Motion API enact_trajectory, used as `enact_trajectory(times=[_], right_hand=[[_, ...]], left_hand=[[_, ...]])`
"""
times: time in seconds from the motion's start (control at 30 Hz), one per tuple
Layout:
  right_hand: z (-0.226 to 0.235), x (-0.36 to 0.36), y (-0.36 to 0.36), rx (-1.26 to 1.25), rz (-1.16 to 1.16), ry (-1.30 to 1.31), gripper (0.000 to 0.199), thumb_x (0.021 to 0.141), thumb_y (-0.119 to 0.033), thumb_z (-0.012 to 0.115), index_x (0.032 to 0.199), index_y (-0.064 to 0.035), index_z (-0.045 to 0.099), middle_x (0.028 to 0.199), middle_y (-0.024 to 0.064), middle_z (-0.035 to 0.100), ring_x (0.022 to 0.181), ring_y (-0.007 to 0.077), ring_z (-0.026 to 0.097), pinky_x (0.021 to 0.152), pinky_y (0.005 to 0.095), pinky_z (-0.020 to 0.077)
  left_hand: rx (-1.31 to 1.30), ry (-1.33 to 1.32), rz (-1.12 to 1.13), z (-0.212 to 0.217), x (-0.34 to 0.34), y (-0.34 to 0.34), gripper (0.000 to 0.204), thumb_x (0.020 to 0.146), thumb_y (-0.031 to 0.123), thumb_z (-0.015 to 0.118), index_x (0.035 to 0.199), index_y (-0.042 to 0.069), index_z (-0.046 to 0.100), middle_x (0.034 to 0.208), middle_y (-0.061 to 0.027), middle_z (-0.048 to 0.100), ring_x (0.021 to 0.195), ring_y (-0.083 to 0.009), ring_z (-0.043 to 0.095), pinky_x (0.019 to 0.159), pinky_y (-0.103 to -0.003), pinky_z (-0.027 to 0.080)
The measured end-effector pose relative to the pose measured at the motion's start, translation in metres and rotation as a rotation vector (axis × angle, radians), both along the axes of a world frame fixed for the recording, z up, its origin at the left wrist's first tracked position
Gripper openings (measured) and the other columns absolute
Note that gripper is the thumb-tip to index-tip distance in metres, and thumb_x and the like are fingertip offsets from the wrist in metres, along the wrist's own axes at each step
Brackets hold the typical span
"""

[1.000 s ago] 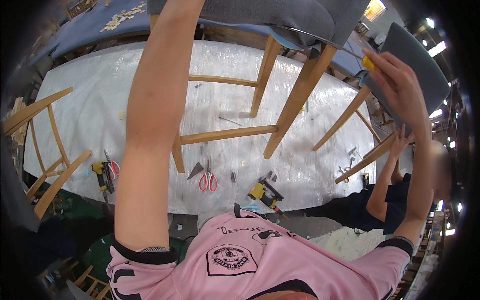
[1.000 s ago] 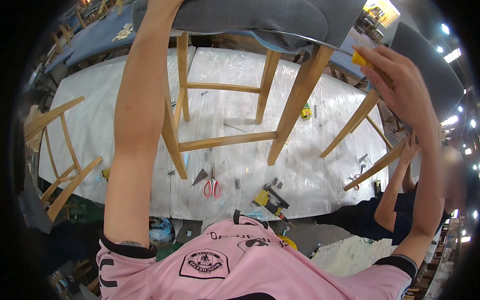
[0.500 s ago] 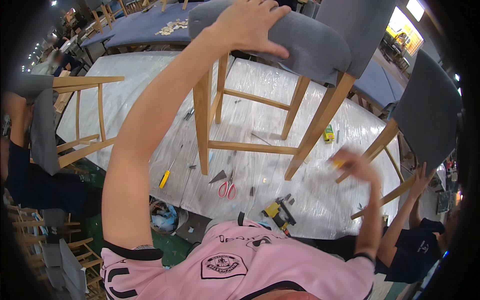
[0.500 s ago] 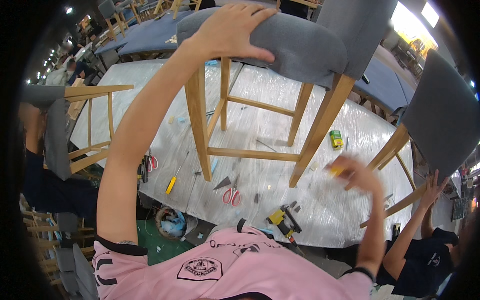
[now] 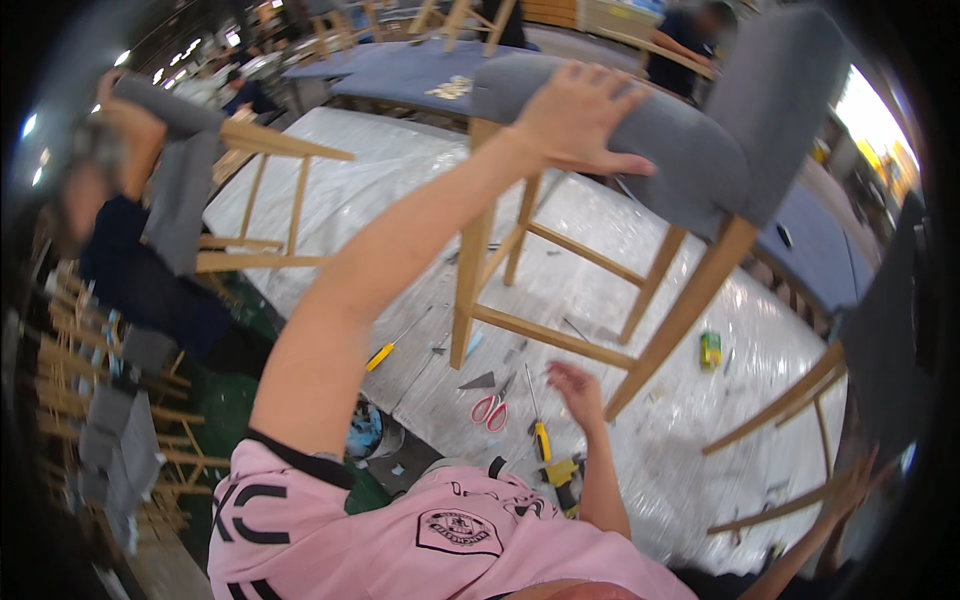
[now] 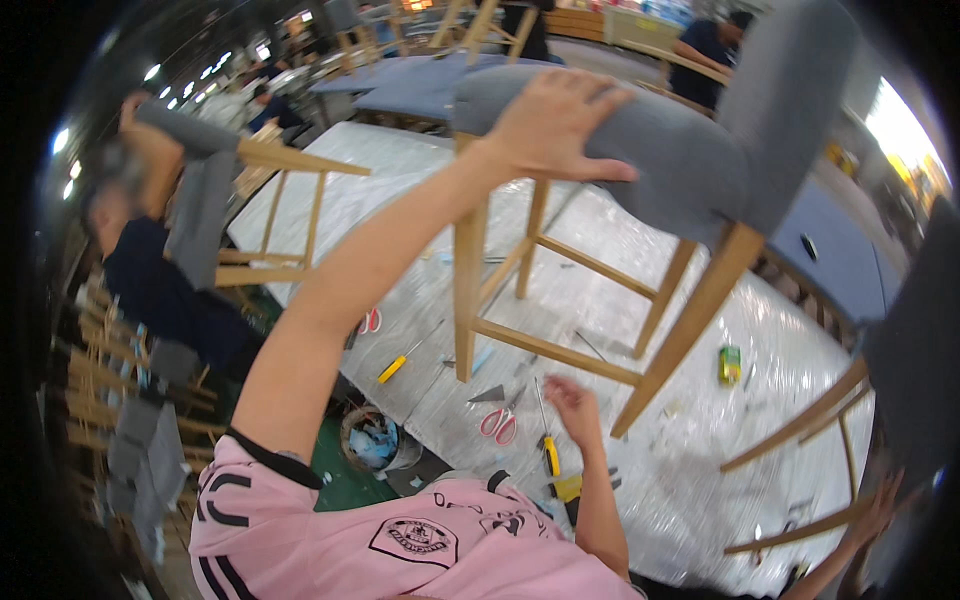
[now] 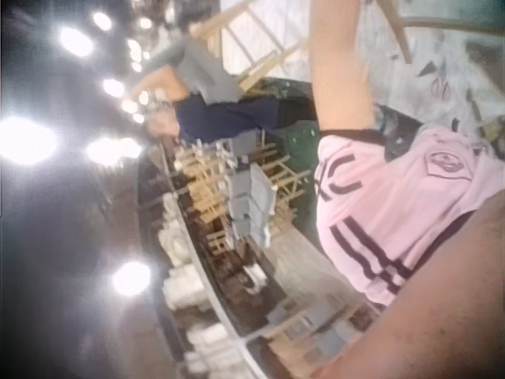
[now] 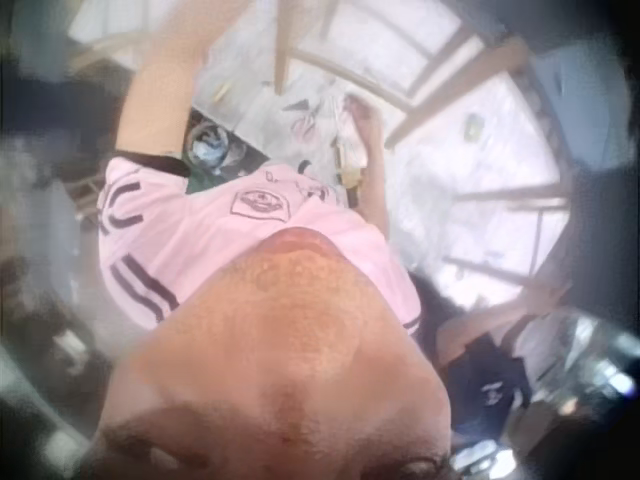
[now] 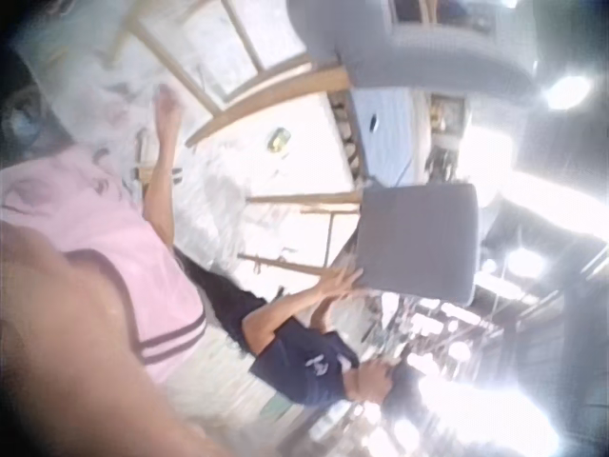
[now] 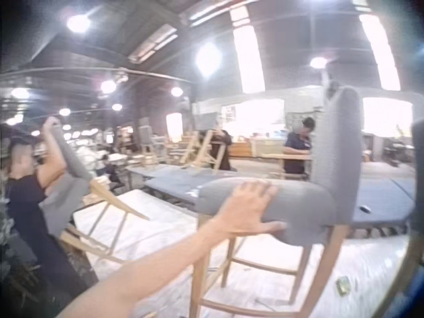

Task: The person stretches and secures gray fabric over a wooden chair frame using a staple gun, scissors, and a screwdriver. They repeatedly pull the fabric taut, staple it to the underside, trim excess material, and adjust the fit around the seat and backrest.

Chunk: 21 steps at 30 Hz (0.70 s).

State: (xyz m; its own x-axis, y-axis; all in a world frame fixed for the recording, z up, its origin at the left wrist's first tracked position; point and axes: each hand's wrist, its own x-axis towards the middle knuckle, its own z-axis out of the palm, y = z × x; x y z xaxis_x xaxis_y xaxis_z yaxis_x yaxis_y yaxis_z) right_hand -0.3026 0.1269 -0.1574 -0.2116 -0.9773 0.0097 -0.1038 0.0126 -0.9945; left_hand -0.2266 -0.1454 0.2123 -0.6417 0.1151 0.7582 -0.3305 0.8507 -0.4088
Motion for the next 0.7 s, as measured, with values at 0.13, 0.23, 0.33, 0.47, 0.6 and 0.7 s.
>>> enact_trajectory(times=[0.13, 0.23, 0.33, 0.47, 0.6, 0.7], right_hand=[[0.183, -0.031, -0.080, -0.407, -0.182, -0.125, 0.034, 0.100, -0.028, 0.071, 0.113, 0.0040, 0.072, 0.088, 0.0048, 0.068, 0.080, 0.0123, 0.065, 0.075, 0.0288, 0.0555], [0.261, -0.018, -0.125, -0.410, -0.354, -0.262, 0.037, 0.101, -0.033, 0.070, 0.105, 0.0031, 0.073, 0.086, 0.0058, 0.069, 0.076, 0.0119, 0.065, 0.067, 0.0268, 0.0556], [0.264, -0.022, -0.150, -0.456, -0.359, -0.284, 0.036, 0.101, -0.035, 0.070, 0.101, 0.0004, 0.074, 0.086, 0.0057, 0.070, 0.070, 0.0116, 0.065, 0.061, 0.0264, 0.0556], [0.245, -0.016, -0.153, -0.515, -0.414, -0.328, 0.032, 0.101, -0.034, 0.069, 0.096, -0.0027, 0.073, 0.085, 0.0040, 0.069, 0.065, 0.0109, 0.063, 0.058, 0.0271, 0.0556], [0.246, -0.006, -0.151, -0.518, -0.460, -0.558, 0.023, 0.100, -0.023, 0.069, 0.096, -0.0005, 0.074, 0.078, 0.0031, 0.067, 0.062, 0.0103, 0.059, 0.055, 0.0270, 0.0543], [0.240, -0.011, -0.146, -0.568, -0.382, -0.681, 0.018, 0.095, -0.014, 0.066, 0.091, 0.0014, 0.075, 0.073, 0.0046, 0.065, 0.061, 0.0098, 0.058, 0.054, 0.0277, 0.0543]], left_hand=[[-0.018, 0.205, -0.042, -0.018, -0.019, 0.002, 0.065, 0.094, 0.067, 0.056, 0.129, 0.013, 0.064, 0.124, -0.0133, 0.066, 0.117, -0.0323, 0.061, 0.103, -0.048, 0.043], [-0.019, 0.259, -0.035, -0.022, -0.019, 0.011, 0.054, 0.094, 0.062, 0.059, 0.123, 0.017, 0.067, 0.117, -0.0105, 0.067, 0.113, -0.0298, 0.062, 0.102, -0.047, 0.044], [-0.035, 0.299, -0.053, -0.022, -0.009, 0.009, 0.052, 0.094, 0.060, 0.060, 0.124, 0.018, 0.067, 0.117, -0.0101, 0.067, 0.114, -0.0298, 0.062, 0.102, -0.047, 0.044], [-0.008, 0.287, -0.051, -0.024, -0.002, 0.016, 0.051, 0.095, 0.057, 0.061, 0.125, 0.017, 0.067, 0.119, -0.0099, 0.067, 0.113, -0.0302, 0.062, 0.103, -0.047, 0.045], [-0.006, 0.280, -0.064, -0.023, 0.002, 0.013, 0.050, 0.093, 0.055, 0.063, 0.125, 0.017, 0.068, 0.119, -0.0098, 0.068, 0.113, -0.0307, 0.063, 0.103, -0.047, 0.045], [0.005, 0.266, -0.063, -0.020, -0.002, 0.015, 0.051, 0.092, 0.055, 0.064, 0.125, 0.016, 0.068, 0.119, -0.0098, 0.068, 0.113, -0.0312, 0.062, 0.102, -0.047, 0.046]])
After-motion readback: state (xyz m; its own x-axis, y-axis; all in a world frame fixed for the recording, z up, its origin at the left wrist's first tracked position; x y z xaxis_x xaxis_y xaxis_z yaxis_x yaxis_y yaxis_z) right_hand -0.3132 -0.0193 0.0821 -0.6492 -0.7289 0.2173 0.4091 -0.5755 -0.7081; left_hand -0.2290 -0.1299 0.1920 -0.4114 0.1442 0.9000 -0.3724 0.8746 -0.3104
